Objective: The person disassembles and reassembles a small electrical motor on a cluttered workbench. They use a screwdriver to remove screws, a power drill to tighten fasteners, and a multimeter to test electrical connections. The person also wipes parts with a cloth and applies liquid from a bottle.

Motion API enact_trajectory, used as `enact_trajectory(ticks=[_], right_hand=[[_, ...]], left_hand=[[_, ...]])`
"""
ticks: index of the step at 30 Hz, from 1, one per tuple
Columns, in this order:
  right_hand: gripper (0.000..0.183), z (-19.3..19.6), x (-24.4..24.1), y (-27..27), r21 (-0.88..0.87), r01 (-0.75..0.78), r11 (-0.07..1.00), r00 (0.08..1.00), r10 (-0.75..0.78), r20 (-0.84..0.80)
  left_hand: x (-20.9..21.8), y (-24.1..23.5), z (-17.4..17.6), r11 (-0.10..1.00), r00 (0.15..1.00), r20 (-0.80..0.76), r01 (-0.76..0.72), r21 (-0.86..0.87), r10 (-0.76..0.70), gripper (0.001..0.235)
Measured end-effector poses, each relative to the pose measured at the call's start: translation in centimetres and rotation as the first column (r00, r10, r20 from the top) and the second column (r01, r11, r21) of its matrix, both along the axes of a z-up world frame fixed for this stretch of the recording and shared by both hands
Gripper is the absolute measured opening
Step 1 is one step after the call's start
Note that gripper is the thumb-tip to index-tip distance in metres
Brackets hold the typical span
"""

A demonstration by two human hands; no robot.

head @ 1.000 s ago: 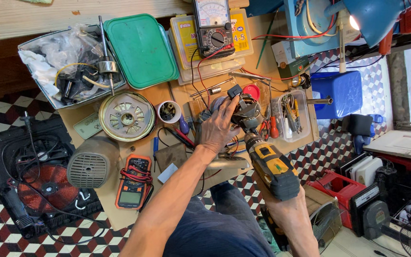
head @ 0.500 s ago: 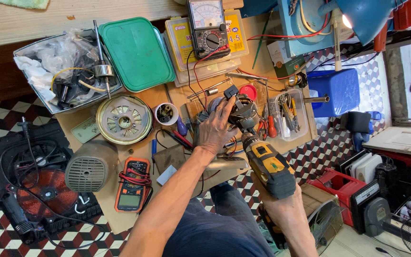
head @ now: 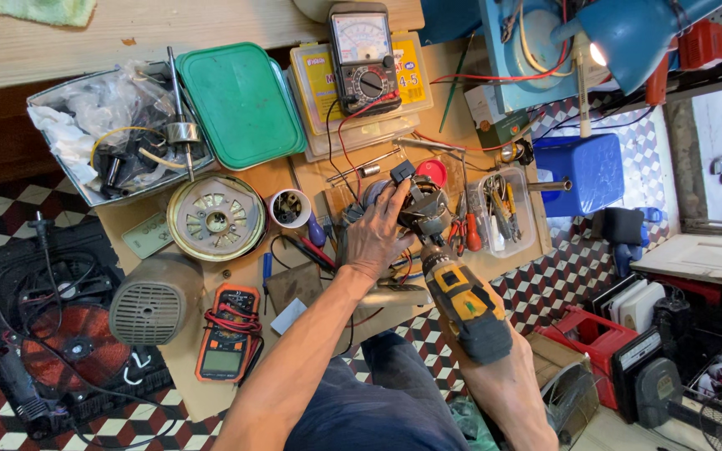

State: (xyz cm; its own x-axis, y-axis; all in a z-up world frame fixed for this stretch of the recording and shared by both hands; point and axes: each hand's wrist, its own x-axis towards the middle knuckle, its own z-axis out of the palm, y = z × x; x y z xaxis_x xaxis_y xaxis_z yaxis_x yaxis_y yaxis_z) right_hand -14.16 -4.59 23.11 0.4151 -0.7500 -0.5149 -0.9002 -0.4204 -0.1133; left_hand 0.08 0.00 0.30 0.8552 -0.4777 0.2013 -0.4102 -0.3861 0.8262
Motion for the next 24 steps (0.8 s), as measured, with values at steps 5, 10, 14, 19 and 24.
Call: enact_trajectory(ticks=[5, 10, 14, 19, 24], right_hand=[[0.040, 4.8, -2.1, -4.4, -0.108, -0.545, 0.831, 0.755, 0.543, 0.368], [0.032, 7.6, -0.6, -6.7, -0.423, -0.594, 0.684, 0.583, 0.729, 0.359], [0.034, 5.8, 4.6, -6.7, -0.118, -0.227, 0.967, 0.829, 0.255, 0.497], [0.030, 4.7, 7.7, -6.2, -0.028, -0.161, 0.987, 0.914, 0.159, 0.374], [0.038, 4.3, 7.8, -6.2, -0.106, -0.295, 0.950, 0.841, 0.311, 0.443]], left_hand=[[1.1, 1.4, 1.5, 0.978, 0.944, -0.289, 0.192, 0.084, -0.160, 0.112], [1.3, 2.8, 3.5, 0.984, 0.959, -0.241, 0.121, -0.129, -0.150, 0.122], [1.4, 1.9, 4.6, 0.985, 0.935, -0.344, 0.021, -0.171, -0.080, 0.120], [3.4, 0.0, 4.6, 0.991, 0.956, -0.262, 0.111, -0.078, -0.128, 0.116], [5.2, -1.3, 4.0, 0.972, 0.929, -0.294, 0.235, 0.004, -0.224, 0.113]])
